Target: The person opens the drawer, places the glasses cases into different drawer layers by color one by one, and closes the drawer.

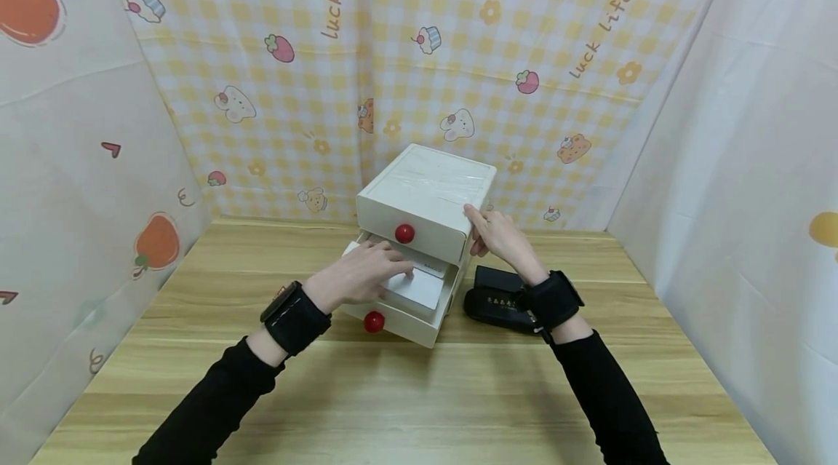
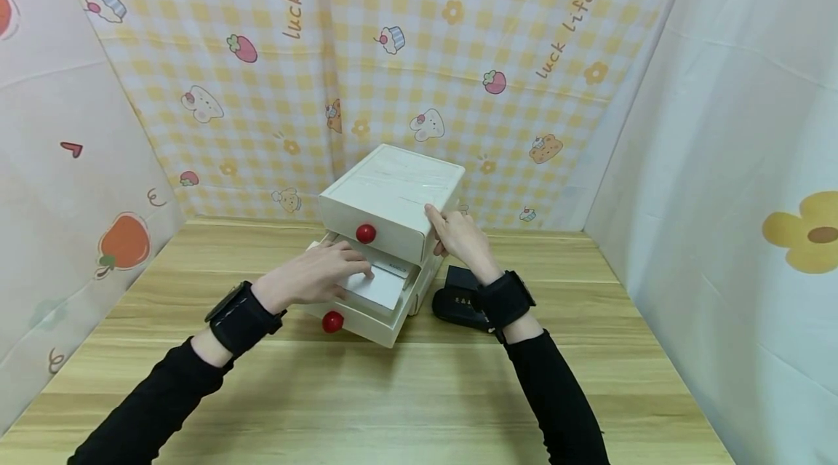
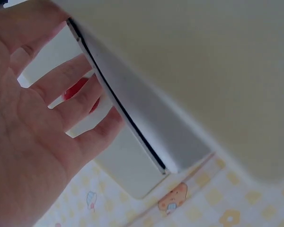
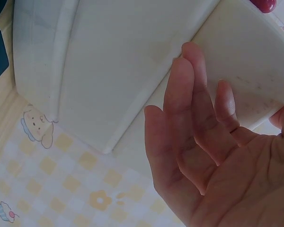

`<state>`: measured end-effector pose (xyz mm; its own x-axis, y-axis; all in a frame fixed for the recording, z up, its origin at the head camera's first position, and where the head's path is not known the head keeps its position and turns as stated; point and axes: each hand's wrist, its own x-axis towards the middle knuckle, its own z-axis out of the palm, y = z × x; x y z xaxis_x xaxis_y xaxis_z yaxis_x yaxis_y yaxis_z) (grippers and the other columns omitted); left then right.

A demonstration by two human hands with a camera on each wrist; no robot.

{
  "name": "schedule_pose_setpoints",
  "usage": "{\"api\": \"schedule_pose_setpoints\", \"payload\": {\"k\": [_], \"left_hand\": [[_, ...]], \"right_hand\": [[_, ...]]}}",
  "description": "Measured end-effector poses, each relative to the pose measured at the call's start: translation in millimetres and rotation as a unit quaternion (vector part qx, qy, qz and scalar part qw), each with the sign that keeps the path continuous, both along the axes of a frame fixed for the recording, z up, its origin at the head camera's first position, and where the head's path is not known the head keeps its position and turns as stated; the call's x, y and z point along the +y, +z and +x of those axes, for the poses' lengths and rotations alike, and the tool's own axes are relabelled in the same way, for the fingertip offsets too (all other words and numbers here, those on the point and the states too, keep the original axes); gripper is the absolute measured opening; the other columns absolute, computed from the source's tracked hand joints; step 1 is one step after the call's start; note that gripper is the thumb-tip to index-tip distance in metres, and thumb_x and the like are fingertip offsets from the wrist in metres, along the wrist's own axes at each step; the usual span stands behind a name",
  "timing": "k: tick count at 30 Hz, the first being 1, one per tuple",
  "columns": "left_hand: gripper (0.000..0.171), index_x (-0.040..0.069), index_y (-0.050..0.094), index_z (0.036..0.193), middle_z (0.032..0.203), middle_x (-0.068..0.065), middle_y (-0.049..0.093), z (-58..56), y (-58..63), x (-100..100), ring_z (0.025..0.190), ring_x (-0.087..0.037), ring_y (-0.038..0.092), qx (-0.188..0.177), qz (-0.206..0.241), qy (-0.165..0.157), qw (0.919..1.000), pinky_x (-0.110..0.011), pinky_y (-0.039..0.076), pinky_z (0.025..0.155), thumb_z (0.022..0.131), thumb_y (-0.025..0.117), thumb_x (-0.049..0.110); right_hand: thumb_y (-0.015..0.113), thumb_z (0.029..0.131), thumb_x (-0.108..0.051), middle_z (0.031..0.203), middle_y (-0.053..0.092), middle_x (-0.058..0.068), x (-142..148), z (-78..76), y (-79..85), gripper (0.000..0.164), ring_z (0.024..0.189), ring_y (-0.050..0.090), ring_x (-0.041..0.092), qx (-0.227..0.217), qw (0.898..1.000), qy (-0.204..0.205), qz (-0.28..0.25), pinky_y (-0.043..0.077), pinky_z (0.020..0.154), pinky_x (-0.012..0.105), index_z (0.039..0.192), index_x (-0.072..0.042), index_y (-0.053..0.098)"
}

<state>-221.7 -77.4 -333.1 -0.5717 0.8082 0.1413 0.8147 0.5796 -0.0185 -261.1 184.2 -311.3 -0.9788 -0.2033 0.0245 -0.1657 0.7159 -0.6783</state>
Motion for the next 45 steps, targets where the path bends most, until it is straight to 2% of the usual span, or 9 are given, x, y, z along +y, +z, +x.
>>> {"api": "schedule_pose_setpoints", "payload": {"k": [4,12,21,25,29,32,37,41,45], "left_hand": [[0.041,0.019,0.062,0.11,0.119,-0.004,0.067,-2.1,-4.6,4.6,0.109,-0.027,0.059,-0.017,-0.004,-0.003,0.9998,-0.046,0.049,0.09,0.073,0.079,0.011],[0.041,0.02,0.064,0.11,0.12,-0.003,0.067,-9.7,-12.1,8.8,0.112,-0.027,0.058,-0.064,-0.002,0.006,0.9979,-0.048,0.049,0.092,0.073,0.08,0.014],[0.046,0.02,0.062,0.108,0.113,-0.006,0.068,-20.3,-18.9,7.3,0.103,-0.025,0.06,-0.097,0.005,0.028,0.9949,-0.041,0.05,0.086,0.068,0.083,0.015],[0.046,0.02,0.062,0.108,0.108,-0.007,0.068,-22.6,-20.0,7.8,0.092,-0.021,0.06,-0.097,0.011,0.037,0.9946,-0.036,0.051,0.08,0.068,0.083,0.014],[0.045,0.02,0.062,0.107,0.105,-0.007,0.068,-23.4,-20.4,8.7,0.084,-0.017,0.058,-0.096,0.012,0.042,0.9944,-0.033,0.051,0.076,0.068,0.083,0.013],[0.046,0.02,0.063,0.109,0.109,-0.008,0.067,-23.1,-19.9,8.5,0.091,-0.021,0.061,-0.106,0.011,0.051,0.993,-0.037,0.052,0.081,0.068,0.082,0.013],[0.046,0.017,0.064,0.113,0.116,-0.007,0.067,-22.3,-18.5,6.0,0.101,-0.023,0.062,-0.127,0.015,0.055,0.9902,-0.04,0.05,0.089,0.071,0.08,0.012],[0.036,0.014,0.065,0.111,0.115,-0.006,0.068,-19.2,-18.9,2.2,0.102,-0.022,0.064,-0.104,0.039,0.034,0.9932,-0.038,0.051,0.089,0.077,0.076,0.014],[0.023,0.012,0.068,0.105,0.109,-0.005,0.069,-11.8,-21.9,-2.5,0.103,-0.022,0.064,-0.039,0.081,0.002,0.9959,-0.036,0.052,0.088,0.083,0.071,0.017]], "right_hand": [[0.028,0.1,-0.053,0.075,0.071,0.016,0.2,-0.8,-1.3,0.065,0.057,0.065,0.013,0.0,1.0,-0.001,0.002,0.056,0.063,0.03,0.083,0.0,0.063],[0.028,0.1,-0.054,0.075,0.071,0.016,0.3,0.0,-0.4,0.066,0.058,0.065,0.014,-0.004,1.0,-0.002,0.0,0.056,0.063,0.03,0.085,0.0,0.063],[0.029,0.1,-0.054,0.078,0.07,0.017,-0.4,1.0,1.2,0.065,0.059,0.065,0.014,-0.009,1.0,-0.001,-0.005,0.056,0.066,0.03,0.087,0.0,0.063],[0.028,0.1,-0.054,0.077,0.071,0.017,-0.3,0.5,1.7,0.065,0.059,0.065,0.014,-0.008,1.0,0.0,-0.003,0.057,0.07,0.037,0.087,0.0,0.063],[0.028,0.1,-0.055,0.076,0.071,0.017,0.3,0.6,2.3,0.066,0.058,0.065,0.014,-0.004,1.0,0.003,-0.001,0.057,0.069,0.036,0.086,0.0,0.063],[0.028,0.1,-0.054,0.076,0.07,0.016,0.6,0.6,1.6,0.066,0.058,0.065,0.014,-0.002,1.0,0.003,-0.002,0.056,0.065,0.031,0.085,0.0,0.063],[0.028,0.1,-0.054,0.075,0.07,0.016,0.9,-0.1,-0.4,0.065,0.058,0.065,0.014,-0.002,1.0,0.005,-0.006,0.056,0.064,0.03,0.085,0.0,0.063],[0.028,0.1,-0.054,0.074,0.07,0.016,1.2,-0.7,-1.5,0.066,0.058,0.065,0.014,-0.002,1.0,0.005,-0.007,0.056,0.064,0.03,0.085,0.0,0.062],[0.027,0.1,-0.054,0.074,0.07,0.016,1.3,0.1,-1.9,0.066,0.058,0.065,0.014,0.001,1.0,0.006,-0.005,0.057,0.068,0.035,0.085,0.0,0.063]]}}
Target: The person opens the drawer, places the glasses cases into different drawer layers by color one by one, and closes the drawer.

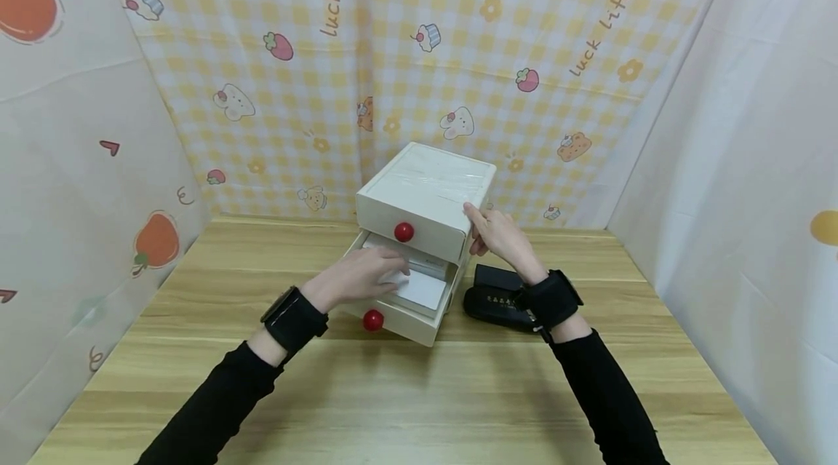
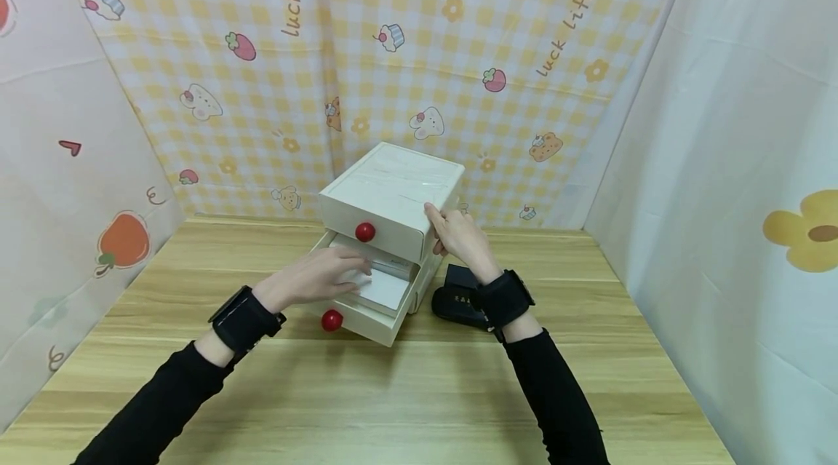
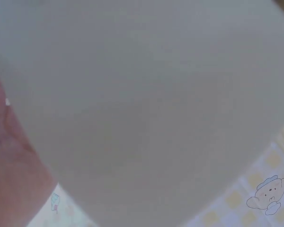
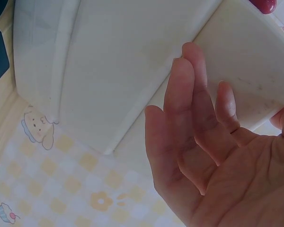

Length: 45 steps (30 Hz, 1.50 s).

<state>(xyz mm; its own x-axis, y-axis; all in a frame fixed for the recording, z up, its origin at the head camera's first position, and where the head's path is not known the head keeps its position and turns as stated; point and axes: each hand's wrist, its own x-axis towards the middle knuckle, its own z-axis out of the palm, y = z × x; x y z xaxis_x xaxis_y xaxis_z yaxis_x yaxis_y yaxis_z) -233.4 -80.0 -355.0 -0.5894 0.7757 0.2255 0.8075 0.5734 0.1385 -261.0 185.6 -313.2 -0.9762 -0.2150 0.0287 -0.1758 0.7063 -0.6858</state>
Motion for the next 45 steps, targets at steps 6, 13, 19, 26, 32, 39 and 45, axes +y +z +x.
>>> {"api": "schedule_pose_setpoints", "payload": {"k": [6,13,19,26,32,39,45], "left_hand": [[0.011,0.013,0.07,0.088,0.09,0.001,0.069,13.3,-9.0,-5.7,0.085,-0.015,0.063,0.128,0.074,-0.029,0.9887,-0.026,0.053,0.075,0.08,0.075,0.018],[0.017,0.014,0.067,0.076,0.07,0.005,0.063,28.3,-21.2,-11.2,0.065,-0.009,0.053,0.261,0.141,-0.051,0.9536,-0.018,0.044,0.059,0.07,0.083,0.015],[0.02,0.014,0.065,0.072,0.067,0.006,0.062,40.9,-33.4,-12.6,0.061,-0.007,0.052,0.312,0.158,-0.076,0.9337,-0.017,0.044,0.057,0.065,0.084,0.014],[0.026,0.017,0.063,0.069,0.066,0.008,0.063,50.0,-47.2,-13.9,0.058,-0.004,0.06,0.366,0.122,-0.073,0.9197,-0.018,0.048,0.056,0.062,0.086,0.028],[0.031,0.016,0.059,0.07,0.069,0.006,0.057,49.9,-52.7,-17.3,0.053,-0.003,0.056,0.404,0.091,-0.052,0.9089,-0.016,0.046,0.05,0.059,0.086,0.028],[0.029,0.016,0.061,0.071,0.071,0.005,0.057,51.1,-50.9,-17.9,0.05,-0.003,0.054,0.397,0.064,-0.046,0.9144,-0.016,0.044,0.047,0.063,0.085,0.029],[0.025,0.015,0.061,0.071,0.07,0.004,0.055,49.9,-48.5,-16.7,0.048,-0.003,0.05,0.381,0.068,-0.044,0.9212,-0.015,0.04,0.045,0.063,0.083,0.023]], "right_hand": [[0.027,0.1,-0.053,0.075,0.07,0.017,-0.6,0.8,0.3,0.065,0.057,0.065,0.014,0.003,1.0,0.003,0.002,0.057,0.068,0.035,0.085,0.0,0.062],[0.027,0.099,-0.056,0.076,0.07,0.017,-0.7,-0.1,1.1,0.067,0.059,0.065,0.015,-0.008,1.0,-0.002,-0.004,0.056,0.064,0.03,0.086,0.0,0.062],[0.027,0.099,-0.057,0.077,0.069,0.016,0.3,-0.4,1.0,0.067,0.06,0.065,0.015,-0.011,1.0,-0.002,-0.005,0.056,0.065,0.03,0.088,0.0,0.062],[0.027,0.1,-0.055,0.076,0.069,0.016,0.2,-0.7,0.9,0.066,0.059,0.065,0.015,-0.012,1.0,-0.004,-0.004,0.056,0.066,0.03,0.088,0.0,0.062],[0.027,0.1,-0.054,0.075,0.07,0.017,-0.2,-1.0,0.8,0.066,0.058,0.065,0.015,-0.012,1.0,-0.003,-0.005,0.056,0.065,0.03,0.086,0.0,0.062],[0.028,0.1,-0.054,0.074,0.069,0.016,-0.6,-1.6,-0.4,0.065,0.059,0.065,0.015,-0.015,1.0,-0.004,-0.007,0.056,0.065,0.03,0.086,0.0,0.062],[0.028,0.1,-0.054,0.075,0.069,0.018,0.1,0.1,-0.9,0.066,0.059,0.064,0.015,-0.01,1.0,0.003,-0.013,0.056,0.066,0.03,0.087,0.001,0.062]]}}
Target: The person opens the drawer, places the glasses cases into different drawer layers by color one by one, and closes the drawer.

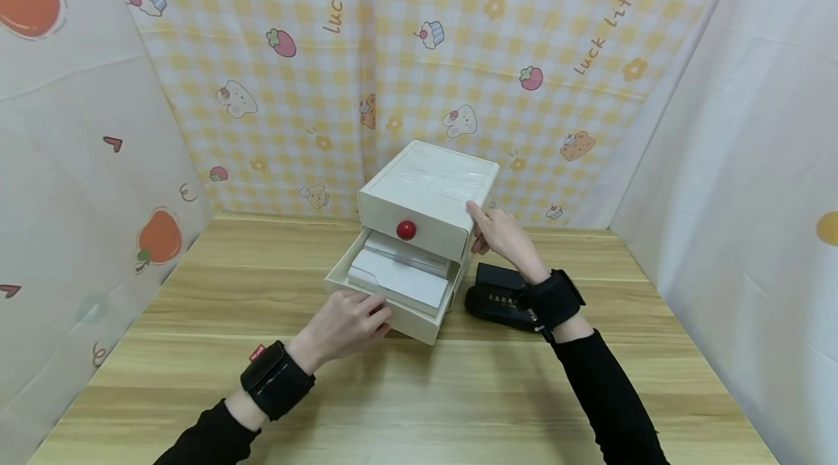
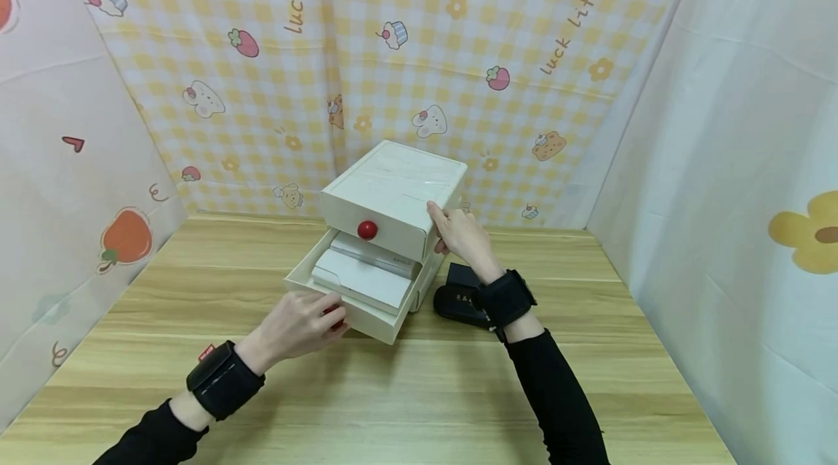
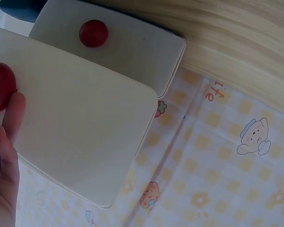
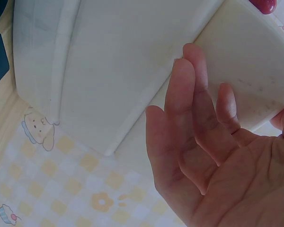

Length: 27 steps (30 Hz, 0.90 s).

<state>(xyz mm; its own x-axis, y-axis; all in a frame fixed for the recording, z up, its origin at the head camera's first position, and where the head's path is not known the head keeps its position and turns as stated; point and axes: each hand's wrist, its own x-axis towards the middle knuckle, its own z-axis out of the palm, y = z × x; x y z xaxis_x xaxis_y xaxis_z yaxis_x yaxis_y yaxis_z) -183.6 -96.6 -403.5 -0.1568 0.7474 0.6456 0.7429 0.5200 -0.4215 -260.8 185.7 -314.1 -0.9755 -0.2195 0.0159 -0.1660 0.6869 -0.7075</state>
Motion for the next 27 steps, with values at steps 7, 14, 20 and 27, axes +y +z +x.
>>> {"api": "schedule_pose_setpoints", "payload": {"k": [7,14,20,27], "left_hand": [[0.023,0.015,0.058,0.068,0.067,0.005,0.051,-8.3,4.9,3.2,0.046,-0.003,0.045,-0.015,0.011,0.002,0.9998,-0.015,0.035,0.042,0.063,0.081,0.019],[0.023,0.014,0.06,0.071,0.068,0.004,0.053,-16.3,4.9,6.5,0.048,-0.004,0.047,-0.028,0.001,0.014,0.9995,-0.014,0.036,0.043,0.065,0.082,0.021],[0.025,0.014,0.059,0.07,0.068,0.004,0.052,-23.4,6.6,9.5,0.047,-0.004,0.046,-0.031,0.002,0.015,0.9994,-0.015,0.035,0.043,0.065,0.082,0.022],[0.024,0.013,0.059,0.073,0.072,0.004,0.054,-34.8,8.0,15.1,0.048,-0.004,0.046,-0.052,-0.004,0.038,0.9979,-0.016,0.033,0.043,0.068,0.081,0.022]], "right_hand": [[0.028,0.099,-0.055,0.075,0.069,0.018,0.3,-0.4,-0.2,0.066,0.059,0.065,0.016,0.001,1.0,-0.004,-0.001,0.057,0.069,0.034,0.087,0.0,0.062],[0.027,0.099,-0.057,0.076,0.069,0.017,-0.3,-0.2,0.3,0.067,0.06,0.065,0.016,-0.003,1.0,-0.007,0.002,0.056,0.065,0.031,0.087,0.0,0.062],[0.028,0.099,-0.057,0.075,0.069,0.017,-1.2,-1.1,1.0,0.068,0.058,0.065,0.015,-0.006,1.0,-0.012,0.001,0.056,0.064,0.03,0.086,0.001,0.062],[0.028,0.1,-0.054,0.074,0.07,0.017,-2.2,-1.4,1.2,0.066,0.056,0.065,0.014,-0.007,1.0,-0.015,0.003,0.056,0.062,0.03,0.085,0.001,0.062]]}}
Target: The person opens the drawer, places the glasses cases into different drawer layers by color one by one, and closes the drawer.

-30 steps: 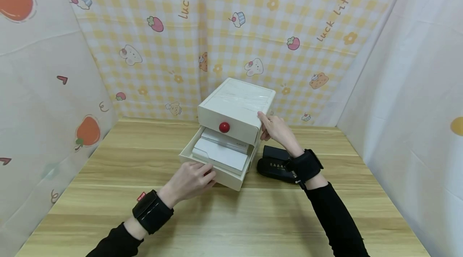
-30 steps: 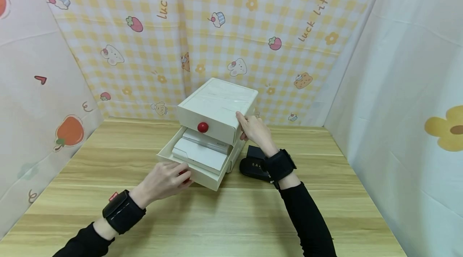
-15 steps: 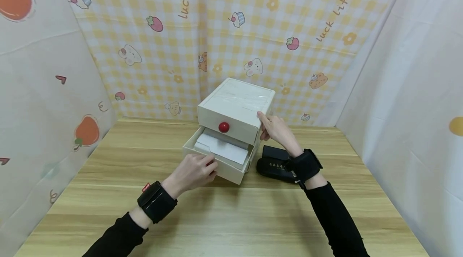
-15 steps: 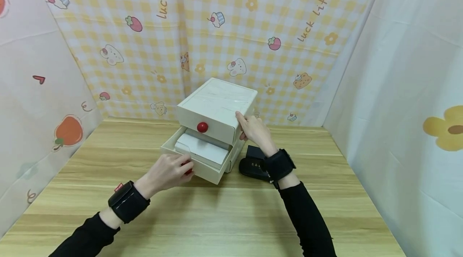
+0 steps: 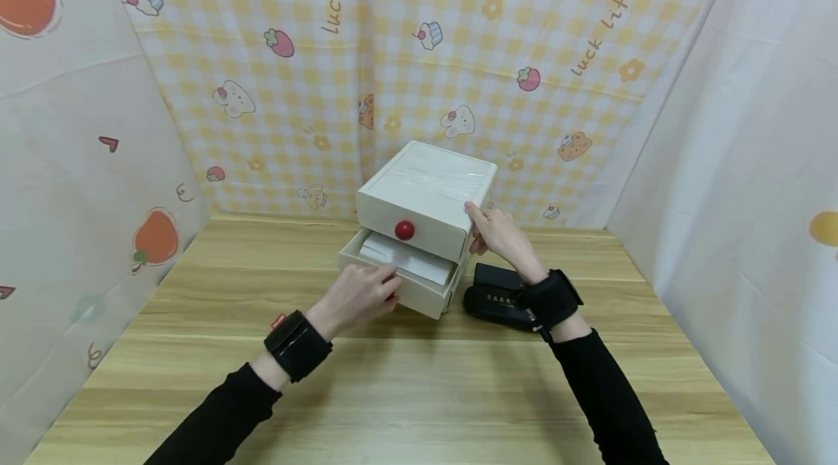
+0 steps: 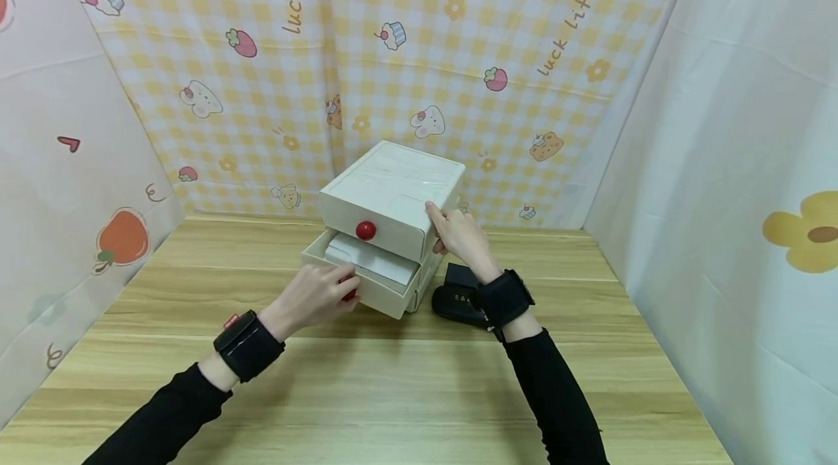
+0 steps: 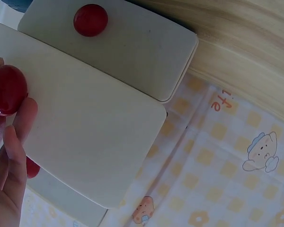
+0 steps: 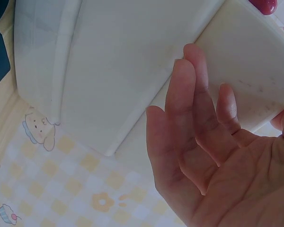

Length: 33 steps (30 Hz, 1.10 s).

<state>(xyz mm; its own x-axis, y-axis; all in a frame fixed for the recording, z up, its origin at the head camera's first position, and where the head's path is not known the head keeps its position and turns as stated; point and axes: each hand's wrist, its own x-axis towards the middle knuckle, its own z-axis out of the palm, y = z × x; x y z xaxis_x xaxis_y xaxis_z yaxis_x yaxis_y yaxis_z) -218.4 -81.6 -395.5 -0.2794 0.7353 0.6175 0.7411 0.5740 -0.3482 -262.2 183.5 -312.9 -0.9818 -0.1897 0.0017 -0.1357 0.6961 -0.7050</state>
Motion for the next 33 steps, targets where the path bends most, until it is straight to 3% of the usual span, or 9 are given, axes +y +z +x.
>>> {"api": "schedule_pose_setpoints", "payload": {"k": [8,16,23,33], "left_hand": [[0.022,0.014,0.059,0.075,0.075,0.003,0.055,-18.0,-0.5,10.9,0.05,-0.005,0.048,-0.019,-0.005,0.023,0.9995,-0.018,0.035,0.043,0.071,0.079,0.022],[0.019,0.012,0.063,0.079,0.082,0.0,0.062,-33.0,-4.7,20.8,0.054,-0.01,0.055,-0.016,0.021,0.037,0.999,-0.02,0.04,0.043,0.072,0.079,0.019],[0.02,0.011,0.067,0.088,0.089,-0.002,0.068,-38.8,-11.1,27.6,0.063,-0.014,0.062,-0.007,0.03,0.056,0.998,-0.023,0.046,0.046,0.075,0.078,0.022],[0.016,0.012,0.068,0.085,0.086,-0.003,0.07,-41.0,-18.4,32.6,0.062,-0.015,0.062,-0.003,0.054,0.073,0.9958,-0.022,0.046,0.046,0.077,0.078,0.021]], "right_hand": [[0.028,0.099,-0.055,0.073,0.07,0.017,-0.7,-1.0,-1.6,0.066,0.056,0.064,0.015,-0.001,1.0,-0.001,-0.001,0.056,0.062,0.03,0.085,0.0,0.062],[0.028,0.1,-0.054,0.075,0.069,0.019,0.7,0.6,-2.1,0.065,0.057,0.064,0.016,0.004,1.0,0.003,-0.008,0.056,0.064,0.03,0.085,0.0,0.061],[0.028,0.1,-0.054,0.076,0.07,0.02,0.7,1.0,-2.5,0.065,0.058,0.065,0.015,0.005,1.0,0.005,-0.009,0.056,0.065,0.03,0.086,0.0,0.062],[0.028,0.1,-0.054,0.075,0.07,0.02,0.3,1.9,-2.1,0.065,0.057,0.064,0.015,0.01,1.0,0.003,-0.006,0.055,0.065,0.03,0.085,0.0,0.062]]}}
